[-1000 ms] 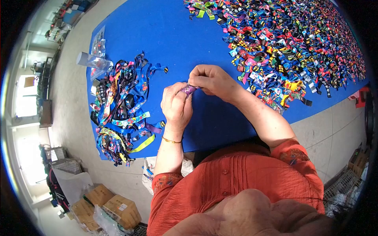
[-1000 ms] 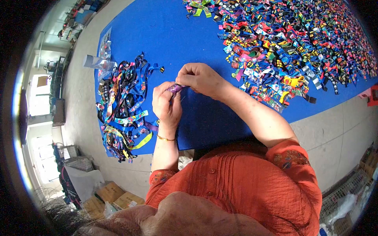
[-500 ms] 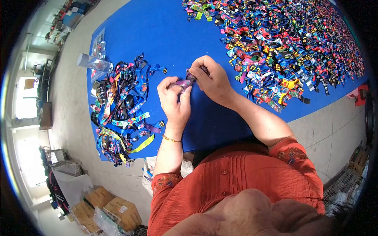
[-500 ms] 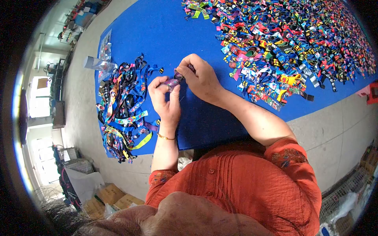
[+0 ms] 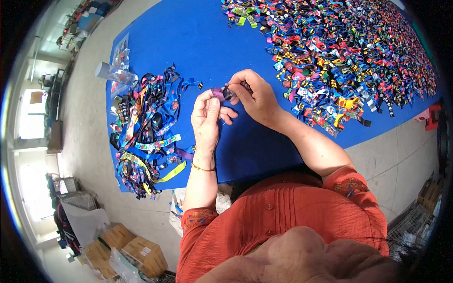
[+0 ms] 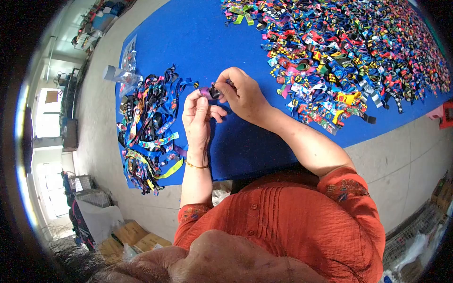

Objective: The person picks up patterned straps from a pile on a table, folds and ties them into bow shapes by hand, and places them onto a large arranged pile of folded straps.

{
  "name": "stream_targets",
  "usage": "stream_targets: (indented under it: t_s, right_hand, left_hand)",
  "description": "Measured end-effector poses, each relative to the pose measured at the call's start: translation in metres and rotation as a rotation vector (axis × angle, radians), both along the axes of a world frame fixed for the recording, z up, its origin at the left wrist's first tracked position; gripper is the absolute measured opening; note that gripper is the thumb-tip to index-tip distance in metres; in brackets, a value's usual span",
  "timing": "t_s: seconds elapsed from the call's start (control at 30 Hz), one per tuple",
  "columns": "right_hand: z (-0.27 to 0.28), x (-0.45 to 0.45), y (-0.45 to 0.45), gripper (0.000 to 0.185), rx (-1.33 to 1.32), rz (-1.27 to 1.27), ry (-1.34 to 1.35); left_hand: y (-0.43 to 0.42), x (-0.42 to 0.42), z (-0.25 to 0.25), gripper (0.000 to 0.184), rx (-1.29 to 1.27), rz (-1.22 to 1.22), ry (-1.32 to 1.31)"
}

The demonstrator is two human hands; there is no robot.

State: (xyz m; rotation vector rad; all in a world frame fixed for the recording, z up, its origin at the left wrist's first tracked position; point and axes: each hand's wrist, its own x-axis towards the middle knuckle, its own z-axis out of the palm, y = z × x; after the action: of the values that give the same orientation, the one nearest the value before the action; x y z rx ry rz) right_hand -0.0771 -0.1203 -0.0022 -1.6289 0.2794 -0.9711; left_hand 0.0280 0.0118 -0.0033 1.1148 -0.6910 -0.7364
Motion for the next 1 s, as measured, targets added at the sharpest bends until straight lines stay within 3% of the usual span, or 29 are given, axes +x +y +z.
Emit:
stream_targets:
  t_s: [0.2,0.43,0.6,0.7,1.0]
  right_hand:
    - [-0.002,0.001,-0.002,0.010,-0.017,-0.031,0.036]
    - [0.006,-0.004,-0.002,0.012,0.160,-0.014,0.150]
    - [0.011,-0.005,0.005,0.014,0.296,0.114,0.165]
    - [0.003,-0.003,0.004,0.015,0.215,0.120,0.143]
    - [0.010,-0.008,-0.006,0.017,0.303,0.309,0.260]
  left_hand:
    - [0.000,-0.002,-0.003,0.022,-0.131,0.111,-0.426]
    - [0.000,0.000,0.005,0.025,-0.029,0.286,-0.246]
    - [0.001,-0.007,0.008,0.031,0.098,0.047,-0.092]
    - [0.000,-0.005,0.003,0.025,0.136,0.021,-0.070]
    - [0.001,0.001,0.005,0.021,0.131,0.058,0.092]
